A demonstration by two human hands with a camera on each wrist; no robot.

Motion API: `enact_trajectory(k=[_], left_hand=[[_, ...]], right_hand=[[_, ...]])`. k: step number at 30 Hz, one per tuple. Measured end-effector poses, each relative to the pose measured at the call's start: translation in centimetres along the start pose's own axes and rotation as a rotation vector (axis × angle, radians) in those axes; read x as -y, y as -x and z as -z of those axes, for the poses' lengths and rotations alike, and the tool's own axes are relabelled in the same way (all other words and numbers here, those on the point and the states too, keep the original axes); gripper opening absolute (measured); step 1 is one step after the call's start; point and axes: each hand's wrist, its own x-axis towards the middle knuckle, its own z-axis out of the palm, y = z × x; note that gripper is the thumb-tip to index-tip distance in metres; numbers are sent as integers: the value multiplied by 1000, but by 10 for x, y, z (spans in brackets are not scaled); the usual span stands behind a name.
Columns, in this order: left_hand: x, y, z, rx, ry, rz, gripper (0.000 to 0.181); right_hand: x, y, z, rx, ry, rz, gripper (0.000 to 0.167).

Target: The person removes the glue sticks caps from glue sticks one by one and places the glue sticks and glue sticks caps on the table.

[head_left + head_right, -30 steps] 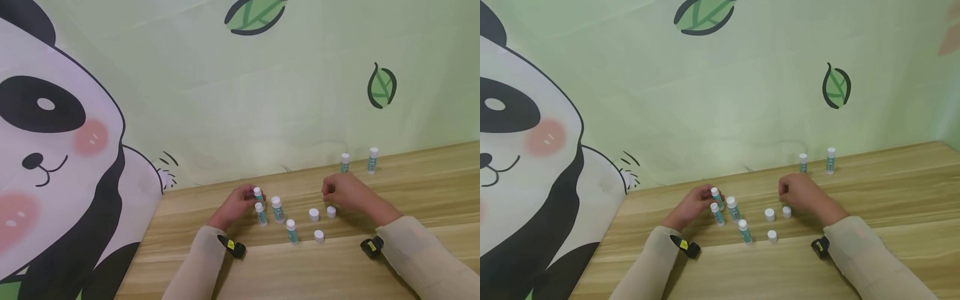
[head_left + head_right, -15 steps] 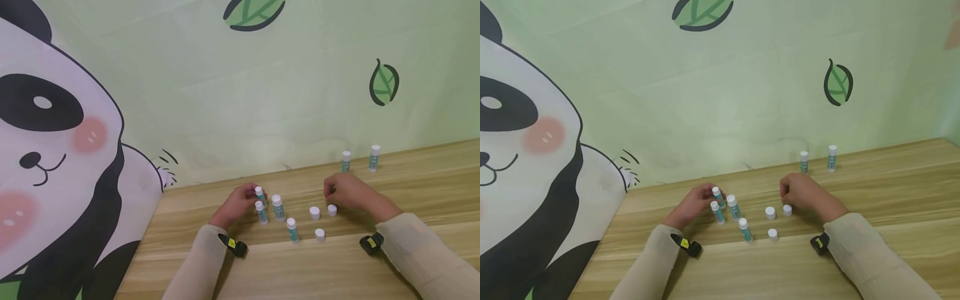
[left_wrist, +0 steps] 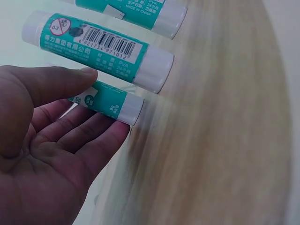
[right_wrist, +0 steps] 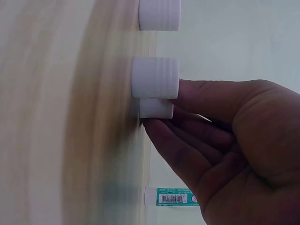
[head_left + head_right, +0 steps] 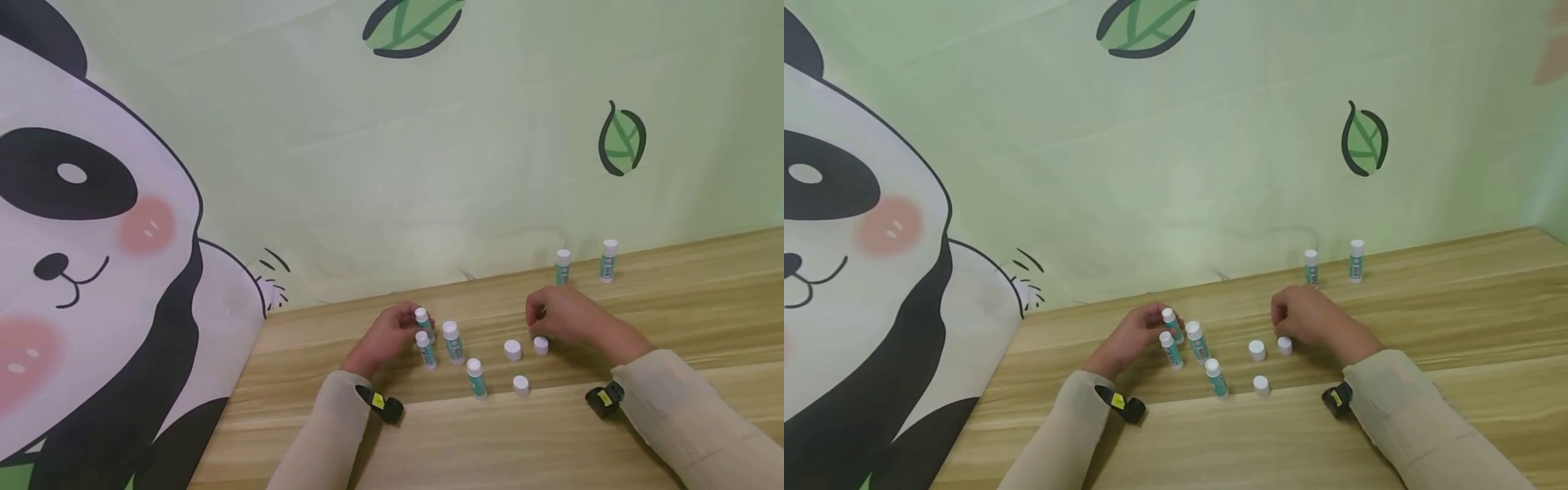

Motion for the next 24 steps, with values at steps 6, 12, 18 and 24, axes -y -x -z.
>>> enact_trajectory(k=[6,12,18,24], left_hand=[[-2,0,1,-12,0,15,25],[-2,1,1,-9,4,39,33],[-2,1,3,-16,6,4,40],[-11,2,6,-38,29,-24,40]], right_hand=[[1,0,0,11,-13,2,12],[3,0,0,7,-7,17,7],[3,-1,0,-73,-6,61,4],[5,0,7,-170,24,68,4]])
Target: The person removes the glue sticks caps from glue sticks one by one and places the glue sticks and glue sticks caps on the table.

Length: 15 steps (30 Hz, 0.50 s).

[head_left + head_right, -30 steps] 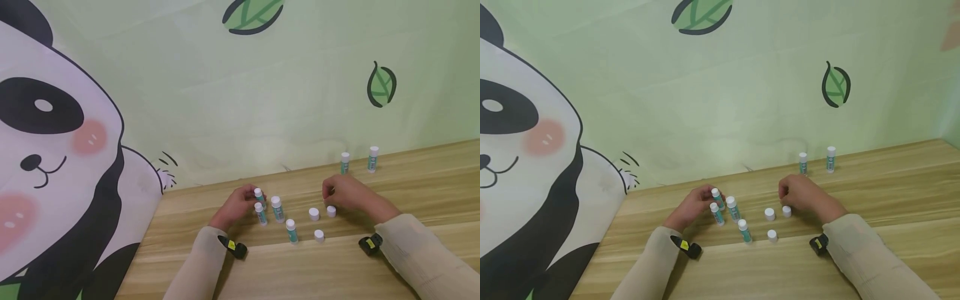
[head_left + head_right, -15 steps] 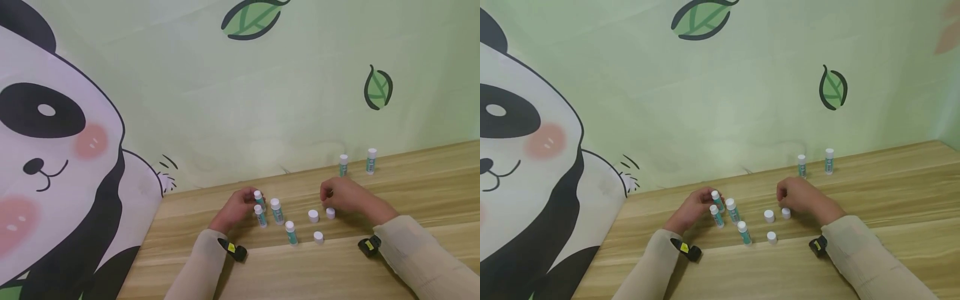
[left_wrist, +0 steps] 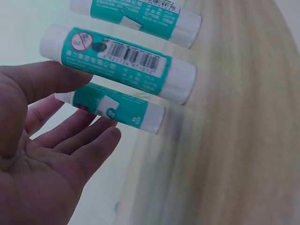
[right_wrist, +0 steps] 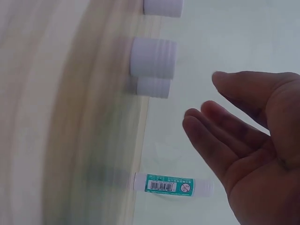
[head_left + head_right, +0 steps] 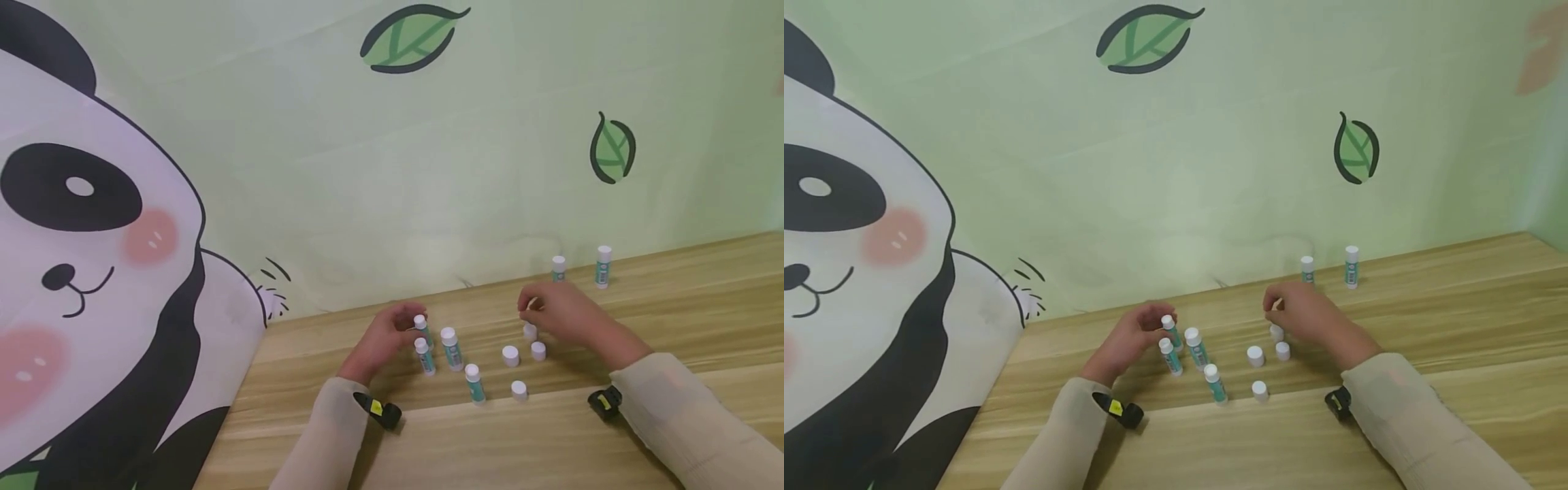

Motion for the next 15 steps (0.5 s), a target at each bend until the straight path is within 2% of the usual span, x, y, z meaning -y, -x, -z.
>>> enact_trajectory(k=[6,15], left_hand=[[-9,1,-1,-57,-34,-14,35],[-16,4,-6,-81,-98,-96,41]], right_hand=[[0,0,5,-63,4,-26,6],[-2,1,10,-149,-18,-105,15]])
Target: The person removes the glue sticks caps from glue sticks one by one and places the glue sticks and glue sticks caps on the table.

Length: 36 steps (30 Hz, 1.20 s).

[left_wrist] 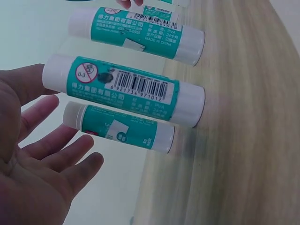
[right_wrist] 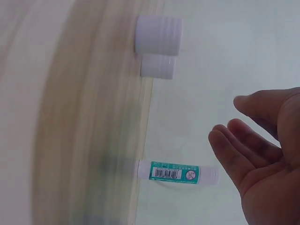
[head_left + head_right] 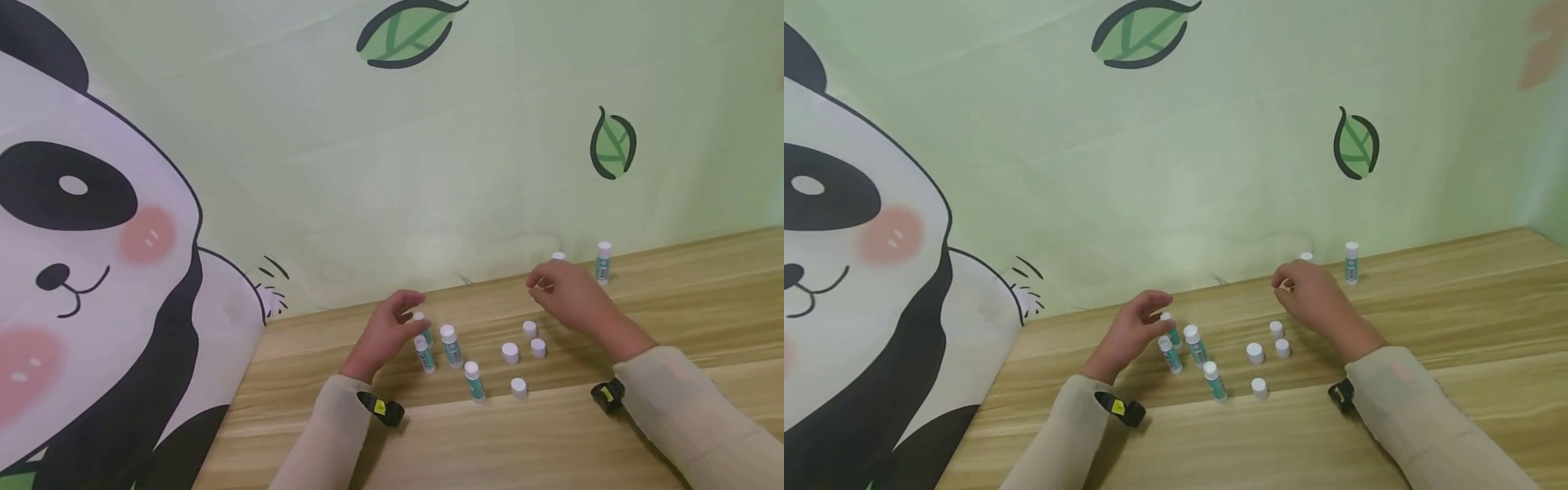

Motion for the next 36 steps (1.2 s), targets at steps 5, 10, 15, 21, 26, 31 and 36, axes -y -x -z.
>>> enact_trajectory(k=[5,10,15,21,26,31,36], left_hand=[[-2,0,-2,-30,-46,-26,42],[-8,-2,-4,-46,-90,-24,45],[-17,-1,-4,-53,-102,-20,44],[-24,-1,-6,-38,-121,-46,44],[-30,-3,-7,-11,-118,-45,43],[-34,-7,-10,22,-106,-46,44],[-38,-12,-13,67,-109,-63,45]], right_hand=[[-5,-2,1,-60,8,-12,18],[-10,-3,3,-145,14,9,17],[-14,-3,3,-256,-3,27,16],[-17,-5,2,-321,5,34,15],[-20,-9,4,-336,5,10,15],[-23,-11,6,-303,-5,-25,19],[-29,-16,8,-225,-14,-56,27]])
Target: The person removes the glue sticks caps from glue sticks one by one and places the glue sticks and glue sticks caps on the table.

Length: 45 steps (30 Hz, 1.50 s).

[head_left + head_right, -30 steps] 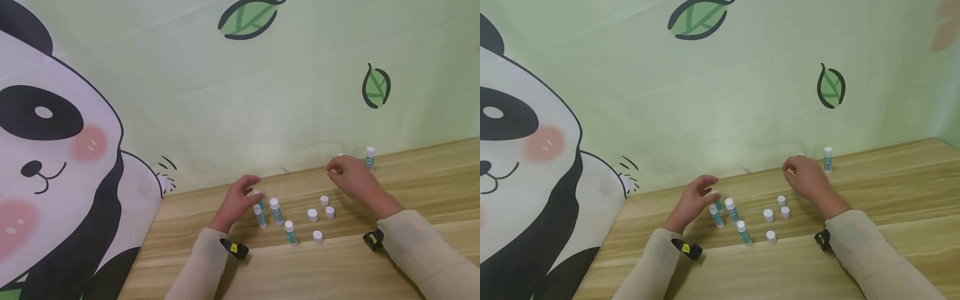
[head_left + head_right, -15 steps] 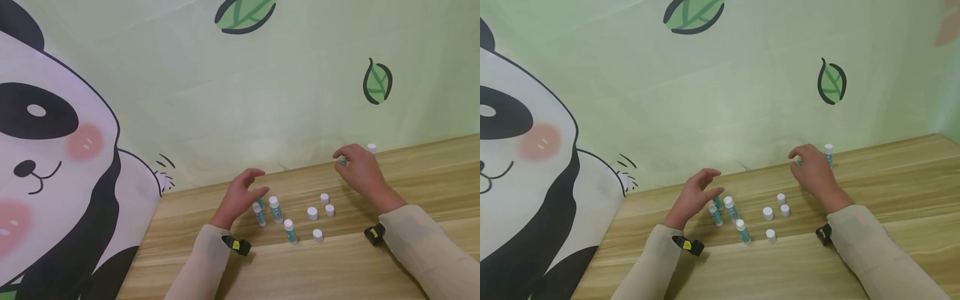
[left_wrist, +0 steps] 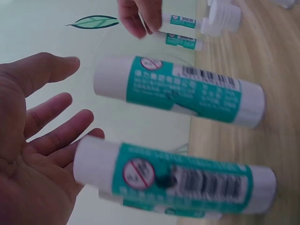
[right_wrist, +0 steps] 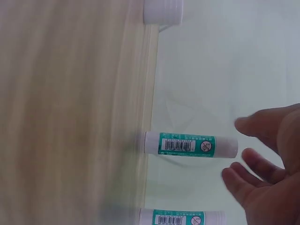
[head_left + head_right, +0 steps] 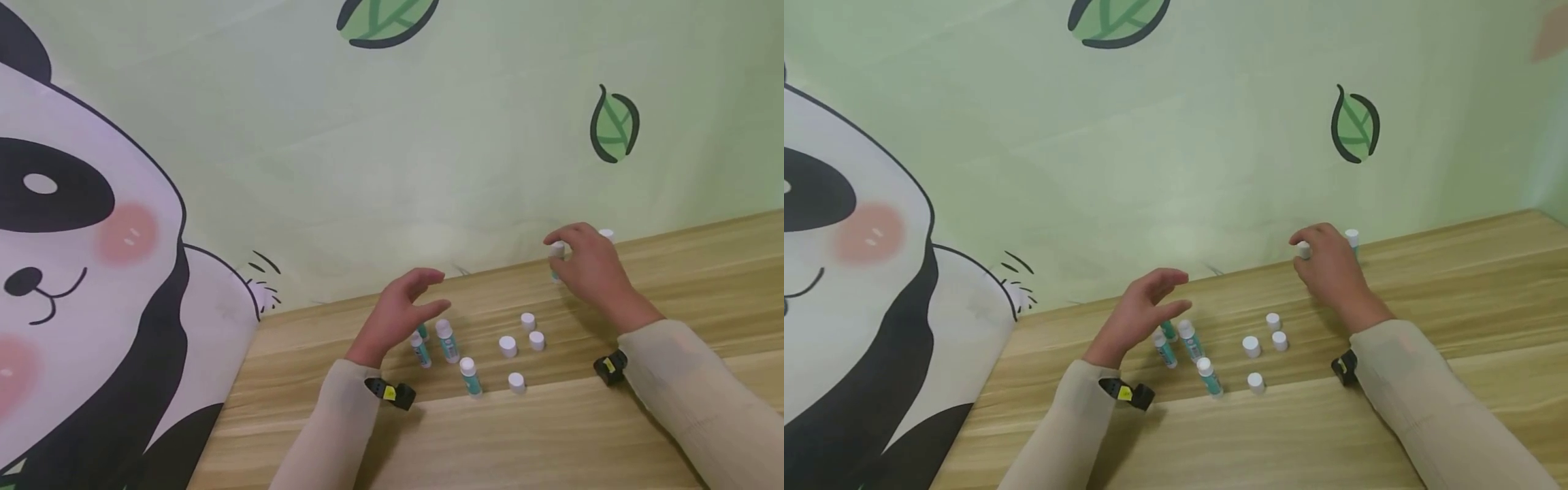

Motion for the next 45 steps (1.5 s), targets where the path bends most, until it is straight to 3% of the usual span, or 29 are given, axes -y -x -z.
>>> enact_trajectory(k=[7,15,22,38,45], left_hand=[[-11,-5,0,67,12,-17,50],[-24,-11,0,104,3,-31,50],[-32,-14,0,121,-1,-15,49],[-33,-18,9,118,-3,-15,53],[-38,-22,-1,156,20,-13,52]], right_hand=[[-4,-8,3,55,34,4,30],[-6,-12,9,102,25,-44,30],[-5,-13,12,86,22,-25,28],[26,-10,17,49,-46,41,27],[40,-6,26,69,-81,41,27]])
